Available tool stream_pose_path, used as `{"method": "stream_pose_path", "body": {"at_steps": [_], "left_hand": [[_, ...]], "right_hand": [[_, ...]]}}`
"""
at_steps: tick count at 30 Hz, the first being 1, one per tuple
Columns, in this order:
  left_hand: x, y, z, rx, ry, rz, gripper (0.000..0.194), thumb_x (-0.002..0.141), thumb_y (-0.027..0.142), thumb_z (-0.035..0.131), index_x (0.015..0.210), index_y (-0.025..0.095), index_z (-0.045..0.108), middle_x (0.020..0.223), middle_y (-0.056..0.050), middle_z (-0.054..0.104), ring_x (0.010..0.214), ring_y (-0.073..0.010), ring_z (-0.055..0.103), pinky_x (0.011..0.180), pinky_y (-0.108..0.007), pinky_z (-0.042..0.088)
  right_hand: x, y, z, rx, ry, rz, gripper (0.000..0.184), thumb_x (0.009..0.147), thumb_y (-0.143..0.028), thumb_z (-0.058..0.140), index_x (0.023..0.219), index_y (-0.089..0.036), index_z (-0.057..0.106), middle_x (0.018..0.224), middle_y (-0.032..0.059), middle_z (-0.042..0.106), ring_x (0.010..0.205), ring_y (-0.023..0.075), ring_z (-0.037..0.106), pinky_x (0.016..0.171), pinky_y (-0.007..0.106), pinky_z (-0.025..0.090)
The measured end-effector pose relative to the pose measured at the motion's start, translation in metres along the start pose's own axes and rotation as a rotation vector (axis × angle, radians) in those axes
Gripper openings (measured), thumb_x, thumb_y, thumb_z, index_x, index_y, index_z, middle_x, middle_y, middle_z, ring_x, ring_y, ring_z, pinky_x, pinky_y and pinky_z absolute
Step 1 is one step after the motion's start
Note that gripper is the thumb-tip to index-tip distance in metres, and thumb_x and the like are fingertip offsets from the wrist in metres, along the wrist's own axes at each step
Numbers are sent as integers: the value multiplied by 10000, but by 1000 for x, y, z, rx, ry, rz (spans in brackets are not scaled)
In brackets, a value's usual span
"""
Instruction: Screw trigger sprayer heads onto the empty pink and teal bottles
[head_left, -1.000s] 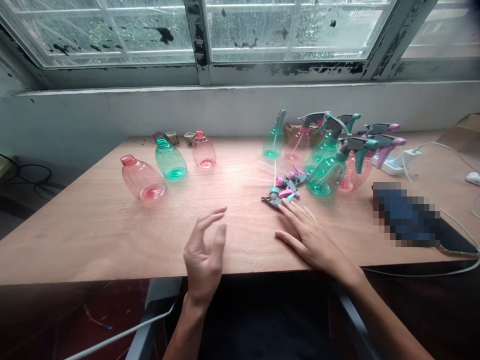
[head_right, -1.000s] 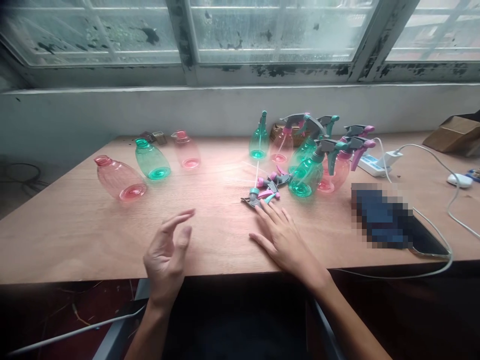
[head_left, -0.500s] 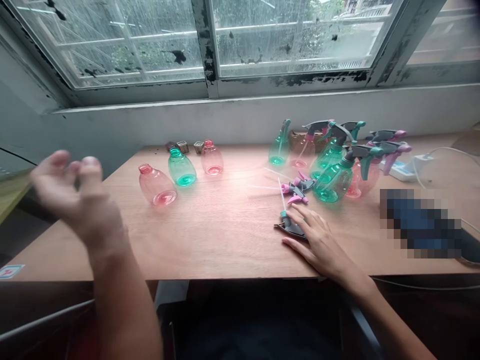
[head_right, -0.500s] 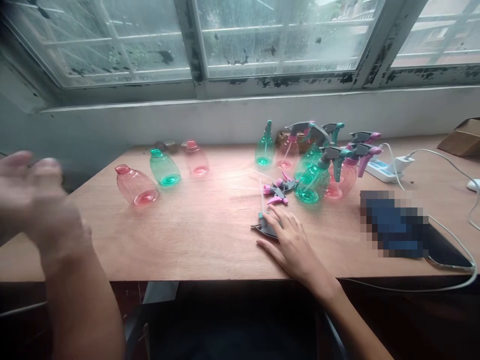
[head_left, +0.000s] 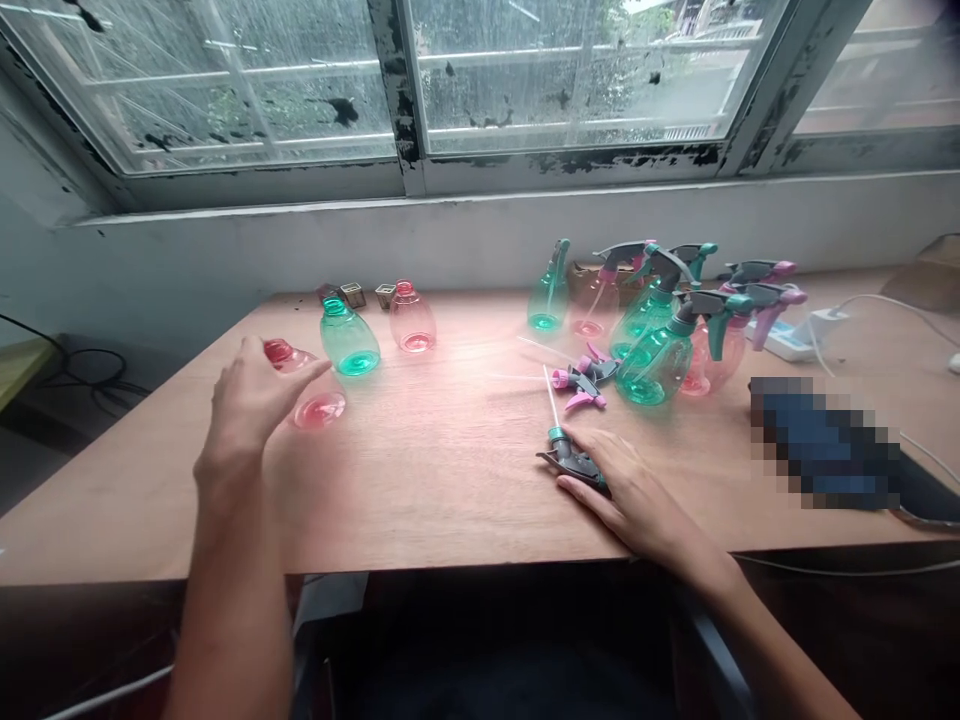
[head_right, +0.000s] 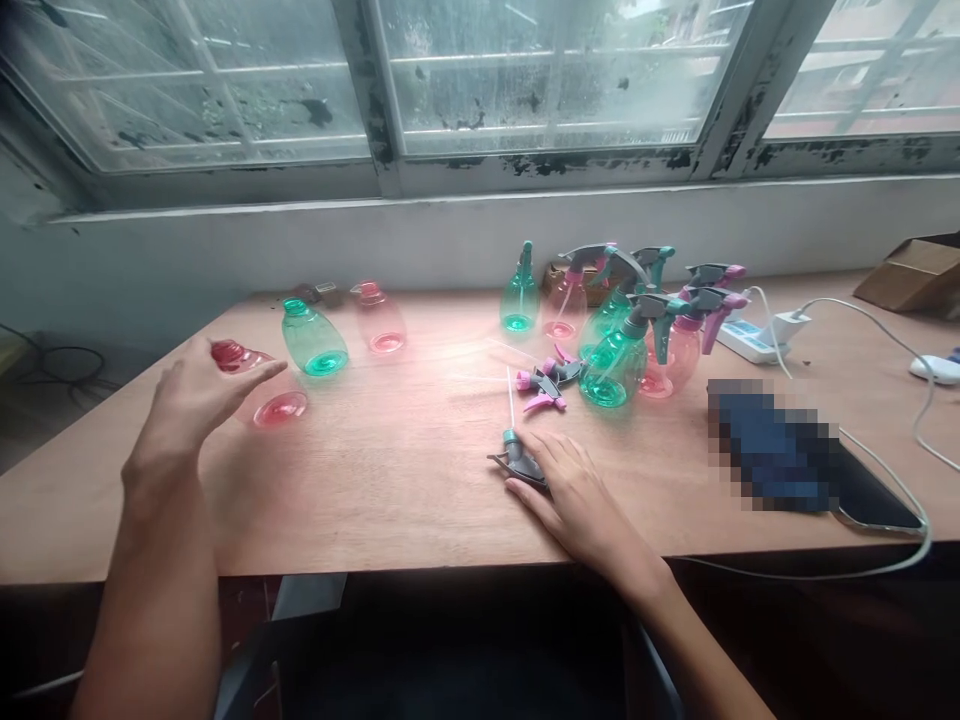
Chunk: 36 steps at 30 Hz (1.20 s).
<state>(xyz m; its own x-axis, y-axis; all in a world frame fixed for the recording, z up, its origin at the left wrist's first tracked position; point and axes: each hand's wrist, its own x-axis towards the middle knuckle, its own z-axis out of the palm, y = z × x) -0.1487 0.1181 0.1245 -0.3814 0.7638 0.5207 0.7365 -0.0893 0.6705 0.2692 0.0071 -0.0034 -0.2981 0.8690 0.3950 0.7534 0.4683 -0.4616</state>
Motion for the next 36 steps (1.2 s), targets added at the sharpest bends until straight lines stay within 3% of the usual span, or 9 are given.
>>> {"method": "stream_pose_path", "body": {"at_steps": [6, 9, 13, 16, 18, 21, 27, 32, 36], "left_hand": [[-73, 29, -9, 113, -258, -84, 726, 640, 628, 959, 1166, 205, 691, 992, -98, 800, 956, -371, 759, 940, -570, 578], [-108, 53, 18, -31, -405, -54, 715, 773, 579, 887, 1350, 253, 619, 1220, -109, 781, 1062, -341, 775, 933, -505, 608], [-150, 72, 60, -304, -565, 15, 652, 797, 455, 891, 1320, 228, 575, 1344, -142, 721, 1217, -335, 735, 1046, -510, 587], [-175, 71, 76, -427, -527, -22, 789, 756, 454, 928, 1369, 238, 481, 1458, -181, 641, 1307, -351, 693, 1088, -525, 574], [-187, 65, 80, -503, -490, -67, 805, 753, 446, 932, 1360, 244, 442, 1508, -182, 594, 1372, -341, 652, 1135, -517, 547], [-197, 55, 80, -515, -495, -82, 830, 760, 397, 932, 1374, 251, 393, 1544, -185, 565, 1459, -329, 581, 1203, -516, 490], [-204, 51, 73, -499, -477, -49, 858, 814, 402, 907, 1463, 278, 360, 1583, -158, 528, 1516, -317, 515, 1262, -527, 427], [-207, 53, 67, -406, -233, 32, 826, 870, 383, 866, 1541, 339, 387, 1573, -116, 505, 1524, -329, 488, 1291, -580, 384], [-210, 52, 66, -302, -163, 96, 851, 906, 344, 824, 1609, 419, 350, 1640, -110, 379, 1601, -356, 375, 1294, -619, 378]], "right_hand": [[8, 13, 0, -64, 130, 110, 476, 1129, -425, 416, 1555, -228, 494, 1656, 188, 497, 1567, 380, 428, 1243, 635, 384], [23, 28, -4, -153, 178, 189, 471, 1135, -365, 329, 1477, -175, 592, 1626, 219, 527, 1544, 401, 458, 1219, 638, 406], [50, 37, -18, -283, 111, 194, 509, 1112, -410, 402, 1509, -139, 570, 1576, 246, 589, 1470, 430, 545, 1134, 611, 492], [71, 30, -27, -408, -3, 276, 559, 1089, -493, 489, 1522, -143, 544, 1272, 216, 789, 1183, 425, 740, 932, 531, 581], [85, 26, -30, -506, -100, 370, 504, 1075, -518, 523, 1349, -117, 659, 1035, 209, 836, 991, 427, 790, 809, 477, 566], [99, 26, -29, -497, -124, 438, 431, 1053, -535, 561, 1166, -149, 715, 1024, 202, 834, 999, 426, 786, 734, 421, 516], [99, 29, -25, -441, -57, 447, 355, 1021, -401, 588, 1280, -174, 671, 1116, 169, 804, 1045, 377, 765, 696, 373, 492], [92, 27, -32, -377, 215, 367, 311, 986, -289, 586, 1242, -135, 671, 1184, 219, 742, 1058, 394, 737, 820, 448, 569], [79, 16, -47, -285, 485, 191, 409, 1004, -234, 566, 1394, -116, 591, 1260, 236, 736, 1144, 400, 722, 979, 544, 579]]}}
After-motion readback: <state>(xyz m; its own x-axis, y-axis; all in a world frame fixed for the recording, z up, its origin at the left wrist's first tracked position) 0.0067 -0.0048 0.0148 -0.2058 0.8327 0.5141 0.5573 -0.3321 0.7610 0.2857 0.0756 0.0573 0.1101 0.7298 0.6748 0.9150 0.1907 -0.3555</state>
